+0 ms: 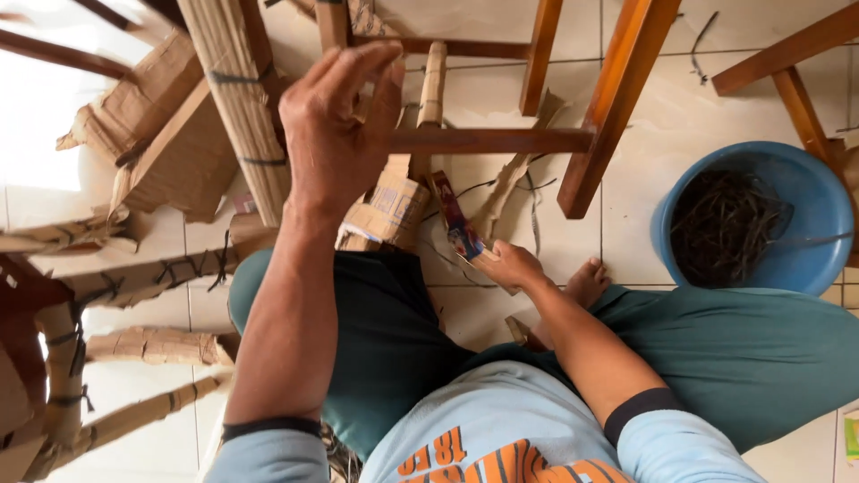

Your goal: The person wraps cardboard around the legs of a wooden chair and secures it with metal wire ties. They repeatedly twist the wires by hand to fasten the cardboard, then lift the chair to inspect the wrapped legs.

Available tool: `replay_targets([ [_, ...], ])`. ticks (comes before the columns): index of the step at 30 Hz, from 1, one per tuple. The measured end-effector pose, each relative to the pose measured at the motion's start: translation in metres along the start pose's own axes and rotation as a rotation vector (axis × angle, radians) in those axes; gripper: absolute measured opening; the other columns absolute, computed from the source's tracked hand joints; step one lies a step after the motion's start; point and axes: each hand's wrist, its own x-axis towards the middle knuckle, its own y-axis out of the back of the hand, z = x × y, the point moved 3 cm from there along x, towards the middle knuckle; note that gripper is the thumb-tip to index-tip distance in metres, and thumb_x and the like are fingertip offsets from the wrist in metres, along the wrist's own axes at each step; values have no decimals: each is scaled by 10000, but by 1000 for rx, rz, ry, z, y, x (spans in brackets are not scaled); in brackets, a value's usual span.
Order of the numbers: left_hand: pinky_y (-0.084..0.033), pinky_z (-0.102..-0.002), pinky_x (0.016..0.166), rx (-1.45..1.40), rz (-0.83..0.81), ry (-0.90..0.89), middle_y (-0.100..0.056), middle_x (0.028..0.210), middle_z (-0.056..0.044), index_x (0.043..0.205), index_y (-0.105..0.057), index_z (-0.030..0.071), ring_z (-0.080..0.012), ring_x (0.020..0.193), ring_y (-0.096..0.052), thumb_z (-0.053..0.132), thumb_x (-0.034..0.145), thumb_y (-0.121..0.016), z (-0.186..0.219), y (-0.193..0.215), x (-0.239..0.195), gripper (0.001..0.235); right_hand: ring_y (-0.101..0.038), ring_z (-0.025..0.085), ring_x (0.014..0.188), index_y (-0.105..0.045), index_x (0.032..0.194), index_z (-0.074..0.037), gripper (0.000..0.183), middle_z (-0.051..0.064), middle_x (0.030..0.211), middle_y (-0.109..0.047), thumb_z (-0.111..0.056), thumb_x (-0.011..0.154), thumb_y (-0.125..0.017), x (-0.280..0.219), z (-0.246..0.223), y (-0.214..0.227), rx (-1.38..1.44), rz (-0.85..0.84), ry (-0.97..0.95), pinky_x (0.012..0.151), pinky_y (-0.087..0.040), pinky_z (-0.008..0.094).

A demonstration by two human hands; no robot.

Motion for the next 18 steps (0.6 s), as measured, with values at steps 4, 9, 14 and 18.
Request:
replay_targets([
  [4, -596, -353, 760, 11, 101, 18, -746, 1044, -135, 1198, -694, 1, -225, 879, -712, 4, 1097, -644, 19, 45, -19, 113, -543, 278, 779, -475, 883, -168, 659, 88, 863, -583, -817, 791, -545, 52, 54, -32, -164, -26, 26, 676, -354, 413],
  [9, -645, -330, 818, -132, 816, 281, -720, 949, -139, 1155, -676, 24, -225, 874, -720, 120, 1085, -591, 1, 115, -127, 146, -642, 375, 1163, -693, 1230, -255, 442, 123, 1296, -697, -271, 832, -501, 103, 70, -41, -18, 221, 69, 950, -488, 445],
  [14, -531, -441, 856, 160, 746, 888, -717, 916, -180, 1048, -727, 0, -293, 910, -651, 100, 1000, -645, -48, 131, -326, 138, -602, 382, 1274, -708, 1238, -205, 426, 168, 1267, -708, -373, 888, -531, 96, 55, -54, -72, 164, 181, 1080, -468, 500],
  [18, -359, -615, 1160, 293, -73, 1686, -458, 1538, -249, 1543, -445, 165, -503, 1375, -475, 717, 808, -738, -64, 108, -486, 965, -601, 418, 1259, -724, 1199, -86, 457, 220, 1241, -708, -371, 903, -525, 67, 28, -54, -120, 144, 204, 1090, -454, 537],
])
